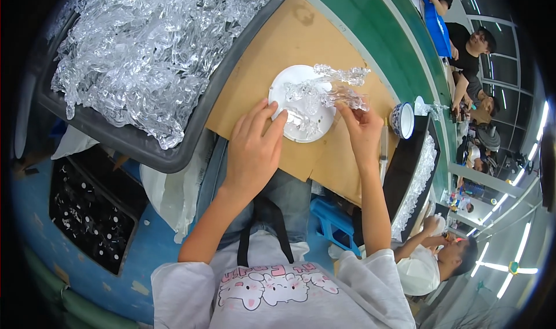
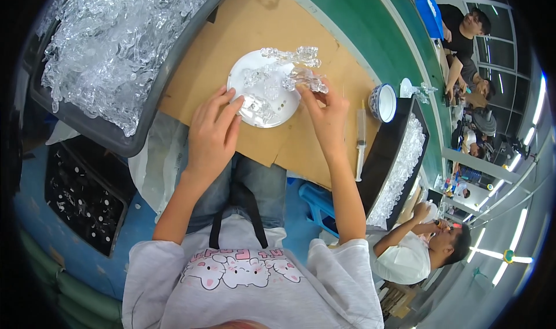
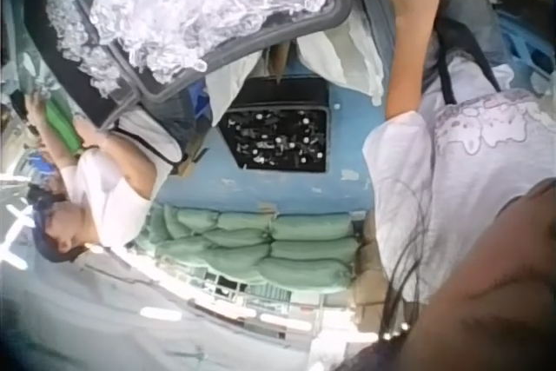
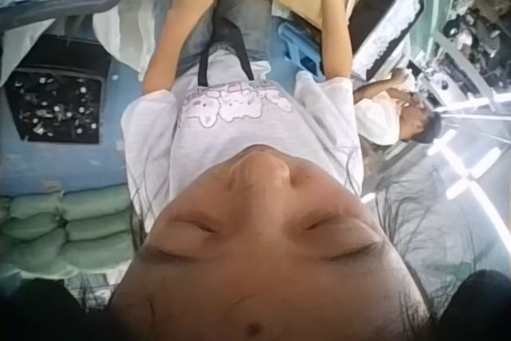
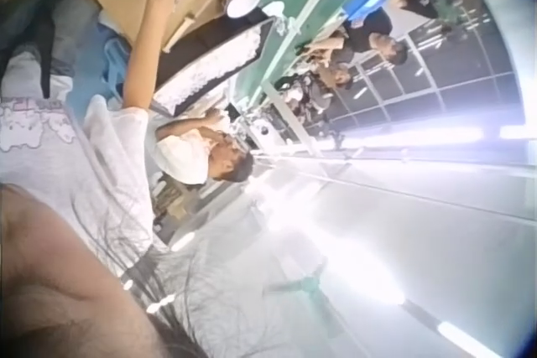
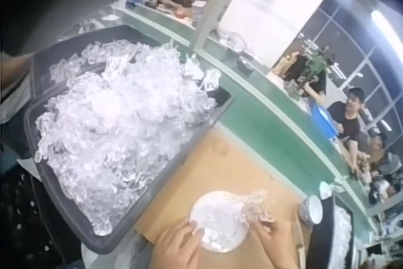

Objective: Assembling plastic decorative crosses and snowflakes onto circular bases using a glue syringe.

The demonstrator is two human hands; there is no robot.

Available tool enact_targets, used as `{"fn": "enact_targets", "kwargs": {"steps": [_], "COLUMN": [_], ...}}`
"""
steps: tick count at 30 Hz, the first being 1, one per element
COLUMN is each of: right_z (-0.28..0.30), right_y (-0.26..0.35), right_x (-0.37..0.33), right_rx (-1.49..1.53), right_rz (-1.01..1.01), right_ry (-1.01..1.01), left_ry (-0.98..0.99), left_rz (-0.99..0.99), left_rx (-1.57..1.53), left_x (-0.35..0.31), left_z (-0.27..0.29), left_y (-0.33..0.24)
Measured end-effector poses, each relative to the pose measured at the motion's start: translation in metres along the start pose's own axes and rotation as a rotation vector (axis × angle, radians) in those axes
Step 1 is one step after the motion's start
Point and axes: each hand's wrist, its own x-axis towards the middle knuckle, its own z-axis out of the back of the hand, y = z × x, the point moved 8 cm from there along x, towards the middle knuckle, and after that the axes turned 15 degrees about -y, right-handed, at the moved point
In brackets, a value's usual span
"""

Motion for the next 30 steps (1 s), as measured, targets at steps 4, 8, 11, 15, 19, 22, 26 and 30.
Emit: {"fn": "enact_targets", "kwargs": {"steps": [4,8,11,15,19,22,26,30], "right_z": [0.007,0.018,0.013,0.010,0.006,0.005,0.007,0.004], "right_y": [-0.015,-0.023,-0.026,-0.031,-0.027,-0.017,-0.004,0.009], "right_x": [0.003,0.004,0.004,0.006,0.006,0.006,-0.001,-0.007], "right_rx": [0.223,0.189,0.248,0.204,0.229,0.207,0.049,-0.130], "right_rz": [-0.210,-0.343,-0.338,-0.403,-0.383,-0.300,-0.114,-0.042], "right_ry": [-0.041,-0.071,-0.044,-0.034,-0.020,-0.015,-0.044,-0.061], "left_ry": [0.002,-0.012,-0.009,-0.009,-0.011,-0.011,-0.015,-0.011], "left_rz": [0.012,0.000,0.009,0.009,0.009,0.017,0.017,0.021], "left_rx": [-0.015,0.002,0.006,0.007,0.009,0.002,0.004,0.001], "left_x": [0.001,0.002,0.001,0.002,0.001,0.000,0.000,0.000], "left_z": [0.001,0.000,0.000,0.000,-0.001,-0.001,-0.001,-0.003], "left_y": [0.001,0.000,0.002,0.001,0.002,0.003,0.002,0.003]}}
